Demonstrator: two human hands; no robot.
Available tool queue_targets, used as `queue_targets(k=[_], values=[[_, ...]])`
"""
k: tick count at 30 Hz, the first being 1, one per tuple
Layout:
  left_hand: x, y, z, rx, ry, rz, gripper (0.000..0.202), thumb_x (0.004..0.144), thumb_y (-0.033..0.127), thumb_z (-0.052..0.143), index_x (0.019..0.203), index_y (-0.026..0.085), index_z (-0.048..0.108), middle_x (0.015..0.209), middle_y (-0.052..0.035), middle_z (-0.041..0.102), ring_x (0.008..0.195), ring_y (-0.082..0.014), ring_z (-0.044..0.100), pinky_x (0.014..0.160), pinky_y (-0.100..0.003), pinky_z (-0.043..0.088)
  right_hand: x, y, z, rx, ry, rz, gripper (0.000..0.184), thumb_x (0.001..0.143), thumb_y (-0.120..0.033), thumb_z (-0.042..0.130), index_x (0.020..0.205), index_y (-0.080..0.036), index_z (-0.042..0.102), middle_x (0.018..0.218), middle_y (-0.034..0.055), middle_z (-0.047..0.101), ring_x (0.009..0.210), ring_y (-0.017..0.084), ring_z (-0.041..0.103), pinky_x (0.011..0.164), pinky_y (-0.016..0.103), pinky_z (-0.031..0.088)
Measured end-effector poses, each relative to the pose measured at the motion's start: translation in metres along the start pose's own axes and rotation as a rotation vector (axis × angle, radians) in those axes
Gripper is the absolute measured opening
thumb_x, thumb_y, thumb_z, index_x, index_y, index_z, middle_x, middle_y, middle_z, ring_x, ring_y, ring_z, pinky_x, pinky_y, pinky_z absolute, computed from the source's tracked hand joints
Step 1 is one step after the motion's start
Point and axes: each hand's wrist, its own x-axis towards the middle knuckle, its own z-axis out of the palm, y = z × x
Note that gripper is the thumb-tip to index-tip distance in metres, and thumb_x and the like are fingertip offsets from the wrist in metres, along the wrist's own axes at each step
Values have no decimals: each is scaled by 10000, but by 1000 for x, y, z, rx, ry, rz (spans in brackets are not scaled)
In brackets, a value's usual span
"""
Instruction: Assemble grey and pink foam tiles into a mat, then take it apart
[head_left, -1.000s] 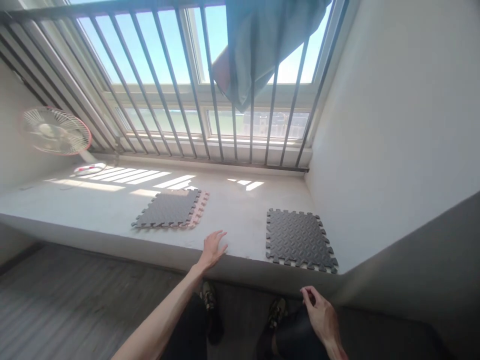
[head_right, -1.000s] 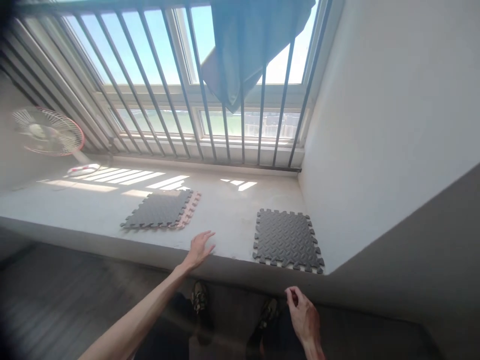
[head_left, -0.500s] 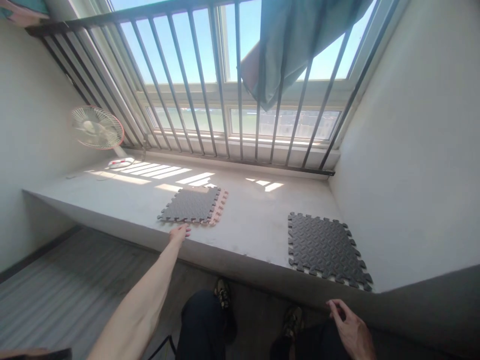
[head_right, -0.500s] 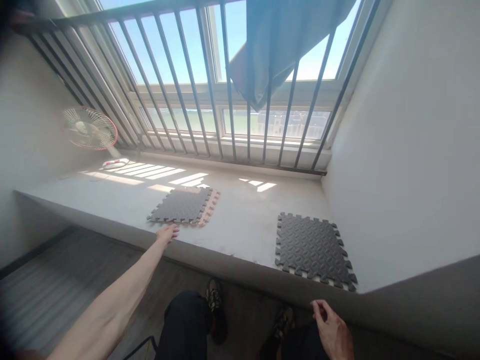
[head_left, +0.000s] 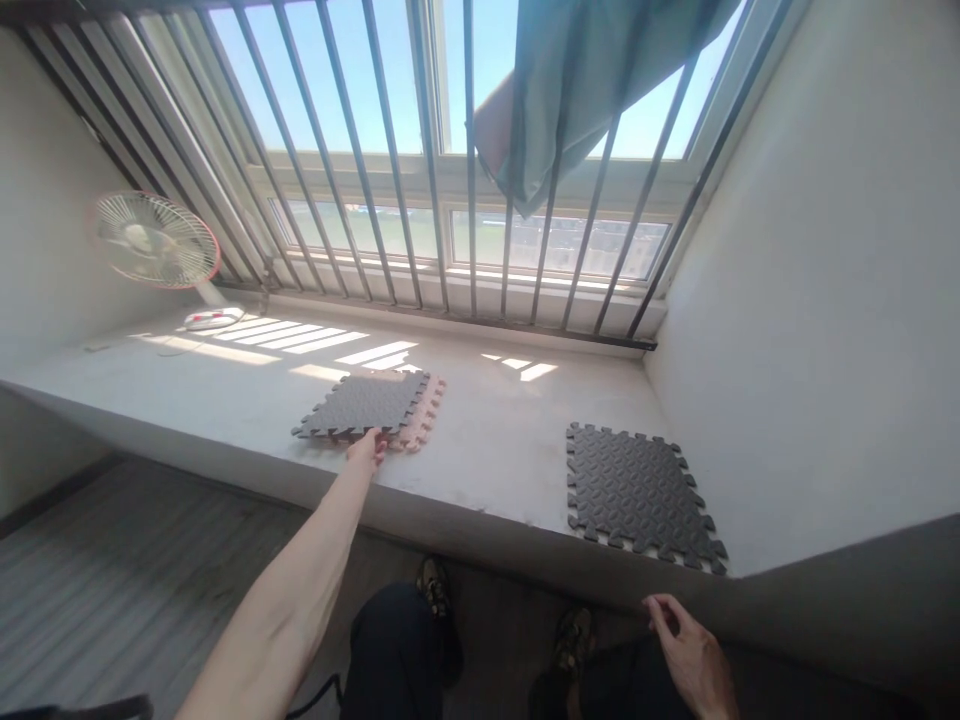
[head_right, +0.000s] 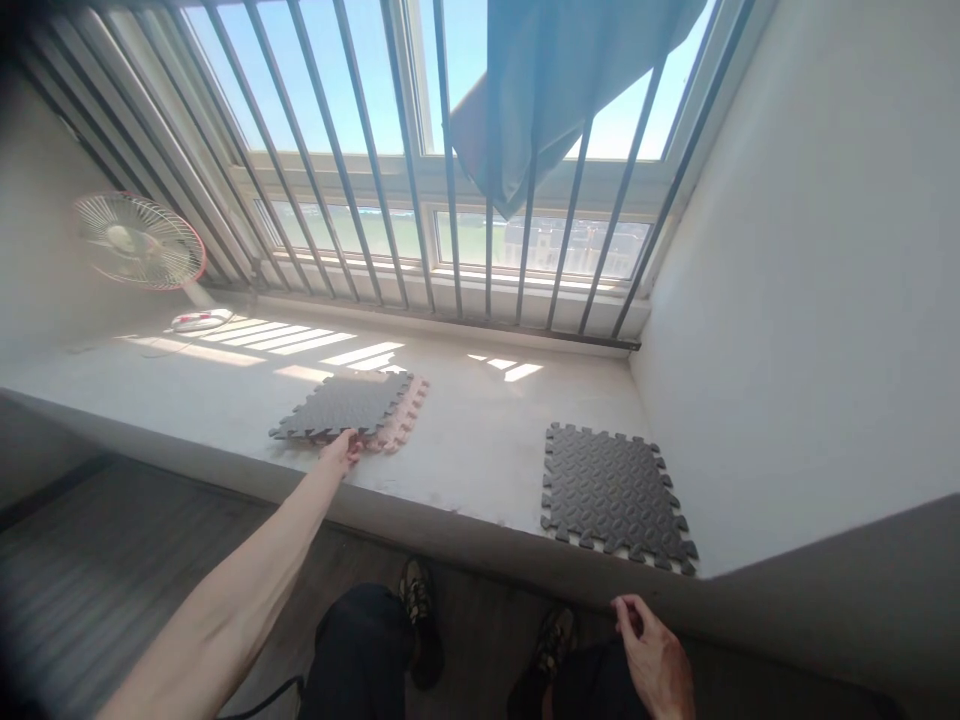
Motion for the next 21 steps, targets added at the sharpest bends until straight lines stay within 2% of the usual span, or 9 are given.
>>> queue_targets(k=[4,7,9,12,13,15,16,18,21], values=[[-25,12,13,-162,-54,-12,209,763,252,687,803,219,483,737,8,605,676,-144,648,539,-223,354,-5,-21,-1,45,75,-63,474,897,-754,527,932,-343,762,858,47,822,777,284,784,680,313,545],[-69,-3,21,-239,-101,15,272,740,312,742,852,217,512,811,-2,647,756,-152,691,569,-222,390,-11,-67,10,178,78,-112,501,922,-758,551,1009,-319,775,918,58,817,871,285,778,786,321,557],[-108,-26,29,-269,-149,27,349,719,376,792,889,221,529,866,-12,677,800,-164,713,597,-228,427,-14,-110,26,317,17,-155,534,939,-768,570,1055,-290,779,931,71,813,873,278,762,820,328,567],[-172,-71,45,-295,-251,58,444,727,475,836,960,236,542,949,-33,702,860,-191,741,610,-241,464,-10,-176,58,606,-104,-143,626,952,-796,560,1222,-267,759,1032,74,820,835,246,750,744,319,587],[-193,-87,51,-280,-280,62,455,748,507,830,983,241,546,978,-45,710,881,-201,749,608,-246,475,-7,-194,69,706,-148,-132,669,954,-813,536,1274,-263,741,1091,81,818,872,245,758,714,314,593],[-231,-118,64,-221,-325,67,458,805,567,792,1034,245,560,1060,-81,727,932,-221,763,610,-258,502,3,-220,88,883,-214,-110,740,948,-850,490,1322,-250,711,1157,91,808,950,248,768,753,332,620],[-248,-131,70,-187,-341,64,465,822,592,777,1051,246,569,1103,-103,733,958,-232,767,609,-264,515,9,-227,95,927,-229,-84,755,934,-865,490,1317,-251,704,1162,88,807,979,253,770,783,349,632],[-275,-153,80,-127,-382,50,502,811,631,793,1062,245,595,1173,-146,736,1013,-262,770,599,-272,537,19,-231,104,915,-156,-22,729,880,-862,576,1264,-256,705,1135,77,810,1055,273,761,839,370,643],[-293,-168,82,-77,-514,17,562,743,663,863,1035,231,655,1200,-186,743,1076,-313,763,568,-278,555,29,-219,107,840,-37,58,647,832,-787,695,1212,-264,698,1104,75,810,1126,299,745,847,371,650]])
